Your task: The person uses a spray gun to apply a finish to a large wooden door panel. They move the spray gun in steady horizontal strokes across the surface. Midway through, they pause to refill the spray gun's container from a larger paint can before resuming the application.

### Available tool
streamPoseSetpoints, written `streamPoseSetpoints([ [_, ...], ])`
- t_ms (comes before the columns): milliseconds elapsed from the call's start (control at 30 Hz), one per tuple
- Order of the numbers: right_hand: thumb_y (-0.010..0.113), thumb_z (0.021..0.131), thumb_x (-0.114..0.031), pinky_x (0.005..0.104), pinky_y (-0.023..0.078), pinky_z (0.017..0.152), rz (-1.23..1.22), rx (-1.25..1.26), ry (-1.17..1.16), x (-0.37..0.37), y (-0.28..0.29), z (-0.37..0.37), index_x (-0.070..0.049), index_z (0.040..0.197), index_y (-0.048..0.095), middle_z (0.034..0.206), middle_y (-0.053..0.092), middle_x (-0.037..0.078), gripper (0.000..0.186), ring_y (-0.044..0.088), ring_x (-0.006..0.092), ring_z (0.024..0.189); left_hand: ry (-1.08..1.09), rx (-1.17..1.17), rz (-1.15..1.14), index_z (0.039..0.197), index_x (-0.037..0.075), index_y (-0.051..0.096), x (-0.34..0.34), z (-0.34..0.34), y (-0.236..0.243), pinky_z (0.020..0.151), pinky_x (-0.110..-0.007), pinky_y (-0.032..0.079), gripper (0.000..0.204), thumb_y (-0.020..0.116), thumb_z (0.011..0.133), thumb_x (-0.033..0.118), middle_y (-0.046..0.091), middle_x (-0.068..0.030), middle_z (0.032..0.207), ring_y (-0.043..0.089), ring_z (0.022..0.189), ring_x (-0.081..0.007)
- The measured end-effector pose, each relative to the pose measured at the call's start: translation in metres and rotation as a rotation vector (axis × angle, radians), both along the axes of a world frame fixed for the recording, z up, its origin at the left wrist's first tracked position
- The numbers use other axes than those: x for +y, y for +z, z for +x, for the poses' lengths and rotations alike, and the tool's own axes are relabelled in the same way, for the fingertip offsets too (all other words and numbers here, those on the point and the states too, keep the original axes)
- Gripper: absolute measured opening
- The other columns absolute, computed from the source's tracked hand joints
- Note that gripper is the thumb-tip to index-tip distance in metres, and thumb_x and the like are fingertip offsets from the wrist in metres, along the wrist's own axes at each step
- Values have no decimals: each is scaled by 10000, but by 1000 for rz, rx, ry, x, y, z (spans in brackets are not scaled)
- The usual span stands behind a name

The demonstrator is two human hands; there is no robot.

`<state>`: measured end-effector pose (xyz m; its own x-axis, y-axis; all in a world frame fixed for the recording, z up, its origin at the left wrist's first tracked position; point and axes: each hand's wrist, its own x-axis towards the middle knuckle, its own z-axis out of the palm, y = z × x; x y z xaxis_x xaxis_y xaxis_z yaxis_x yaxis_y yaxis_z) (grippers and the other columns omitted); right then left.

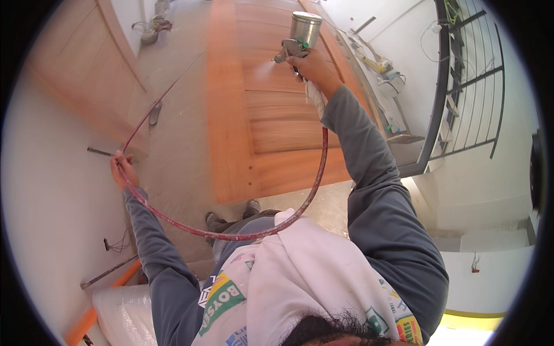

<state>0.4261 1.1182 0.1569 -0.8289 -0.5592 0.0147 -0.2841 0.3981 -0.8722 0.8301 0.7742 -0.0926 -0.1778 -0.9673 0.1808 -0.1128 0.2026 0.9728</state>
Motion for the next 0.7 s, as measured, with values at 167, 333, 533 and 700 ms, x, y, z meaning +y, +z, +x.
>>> streamPoseSetpoints([
  [167,647,908,-191,295,480,465,-9,-78,136,-66,-2,37,31,996,617,744,611,59,241,554,128,551,-42,60,15,947,28,568,-22,11,-4,662,-250,495,347,522,1015,365,676,-79,772,602,686,-115],
  [333,655,894,-127,312,530,531,-70,-251,239,-94,23,91,32,1034,600,789,635,73,219,624,146,690,-44,74,24,937,31,568,-29,18,-3,647,-256,485,343,523,1015,362,675,-74,760,589,670,-110],
  [533,658,900,-192,278,476,494,122,-82,122,-59,23,86,10,1002,623,766,621,47,230,571,124,599,-46,65,12,958,25,566,-28,8,4,639,-261,486,347,513,1019,362,672,-79,767,597,671,-120],
  [700,656,885,-169,279,481,474,151,-4,-20,13,15,42,18,1008,610,741,609,49,229,580,127,604,-73,-39,-30,993,16,574,-17,-13,11,655,-266,492,374,494,1025,380,651,-76,760,598,692,-126],
])
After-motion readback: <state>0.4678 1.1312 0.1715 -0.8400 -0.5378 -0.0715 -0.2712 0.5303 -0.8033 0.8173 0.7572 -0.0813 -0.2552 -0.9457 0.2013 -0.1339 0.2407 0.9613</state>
